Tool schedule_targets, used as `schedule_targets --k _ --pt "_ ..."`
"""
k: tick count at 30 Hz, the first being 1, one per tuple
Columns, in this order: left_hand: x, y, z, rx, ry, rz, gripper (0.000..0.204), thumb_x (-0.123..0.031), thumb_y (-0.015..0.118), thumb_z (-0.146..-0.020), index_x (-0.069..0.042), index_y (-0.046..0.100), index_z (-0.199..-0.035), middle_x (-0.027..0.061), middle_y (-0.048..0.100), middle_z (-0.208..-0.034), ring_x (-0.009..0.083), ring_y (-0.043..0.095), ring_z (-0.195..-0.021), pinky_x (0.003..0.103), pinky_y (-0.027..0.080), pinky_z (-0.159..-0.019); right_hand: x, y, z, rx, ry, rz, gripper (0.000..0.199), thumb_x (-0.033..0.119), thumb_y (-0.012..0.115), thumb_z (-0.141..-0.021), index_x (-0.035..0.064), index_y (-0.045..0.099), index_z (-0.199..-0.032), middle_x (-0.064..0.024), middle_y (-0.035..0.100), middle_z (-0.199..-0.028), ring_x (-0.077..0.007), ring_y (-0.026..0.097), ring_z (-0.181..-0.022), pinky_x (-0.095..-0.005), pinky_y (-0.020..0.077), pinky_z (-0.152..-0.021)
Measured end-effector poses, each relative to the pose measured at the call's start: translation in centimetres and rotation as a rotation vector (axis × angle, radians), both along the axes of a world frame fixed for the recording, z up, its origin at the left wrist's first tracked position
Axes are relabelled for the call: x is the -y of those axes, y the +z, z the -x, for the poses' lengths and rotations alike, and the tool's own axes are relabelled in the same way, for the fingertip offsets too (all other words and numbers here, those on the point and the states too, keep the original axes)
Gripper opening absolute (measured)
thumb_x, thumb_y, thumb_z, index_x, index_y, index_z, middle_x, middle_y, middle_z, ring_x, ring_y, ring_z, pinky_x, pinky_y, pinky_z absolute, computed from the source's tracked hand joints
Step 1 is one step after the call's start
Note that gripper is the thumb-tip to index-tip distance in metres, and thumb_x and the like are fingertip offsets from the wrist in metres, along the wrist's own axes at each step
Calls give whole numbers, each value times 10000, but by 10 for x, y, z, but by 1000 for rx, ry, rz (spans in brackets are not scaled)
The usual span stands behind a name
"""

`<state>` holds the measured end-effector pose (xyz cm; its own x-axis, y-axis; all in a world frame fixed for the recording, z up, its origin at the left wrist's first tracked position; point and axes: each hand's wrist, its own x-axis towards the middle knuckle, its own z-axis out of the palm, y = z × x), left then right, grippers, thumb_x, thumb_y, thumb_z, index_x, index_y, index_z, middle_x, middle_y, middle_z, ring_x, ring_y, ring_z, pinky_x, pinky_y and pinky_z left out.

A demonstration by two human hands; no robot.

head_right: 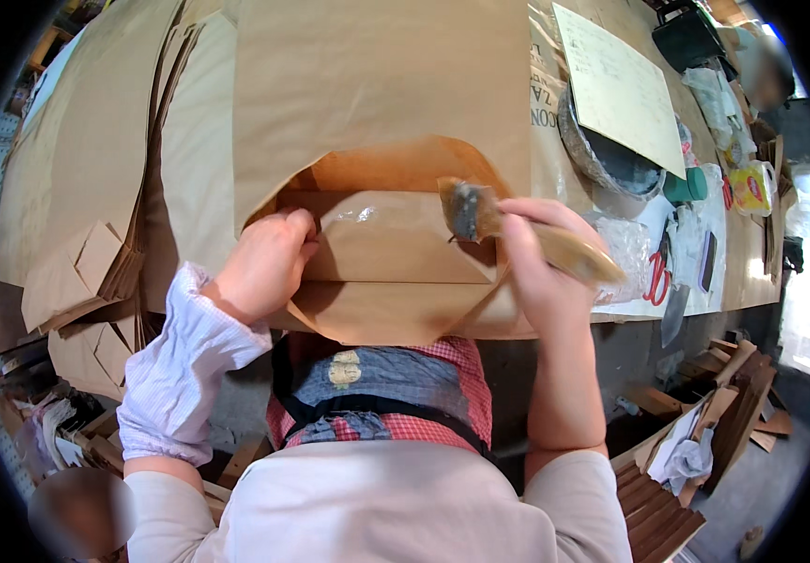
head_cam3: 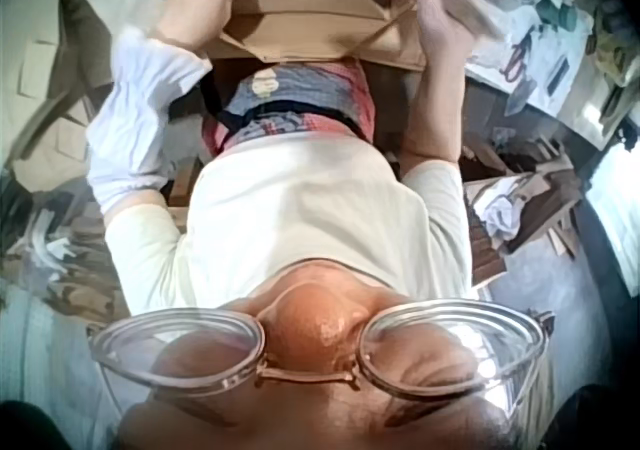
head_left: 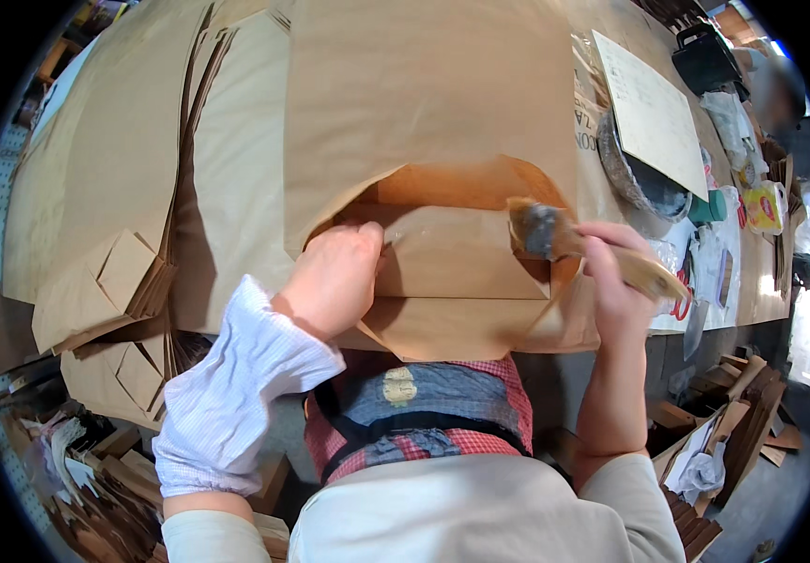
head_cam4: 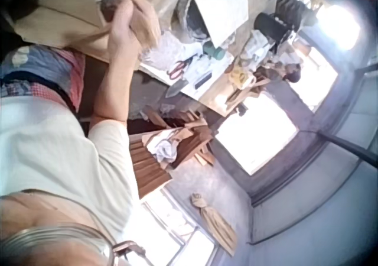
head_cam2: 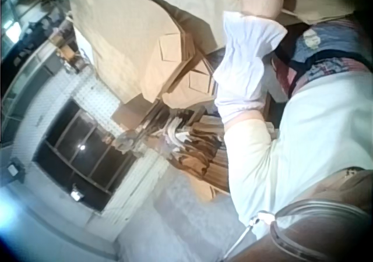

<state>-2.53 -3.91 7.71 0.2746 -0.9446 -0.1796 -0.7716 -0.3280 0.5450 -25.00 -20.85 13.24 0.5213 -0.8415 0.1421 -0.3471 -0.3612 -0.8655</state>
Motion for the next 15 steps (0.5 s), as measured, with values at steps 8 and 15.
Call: schedule_targets --k 8,15 --pt "16 -20 12 235 127 -5 96 -25 608 -723 18 630 -806 207 649 -896 375 641 -842 434 517 -765 -39 -37 -24 71 122 -377 59 57 663 -841 5 672 -814 -34 666 -728 -87 604 -677 -253 489 -617" --pt "34 -25 -6 183 281 -48 216 -189 766 -713 -3 668 -762 195 659 -771 378 635 -760 451 504 -702 -68 -59 -62 134 259 -265 49 40 670 -812 -7 658 -810 -90 654 -706 -152 630 -653 -266 493 -624"
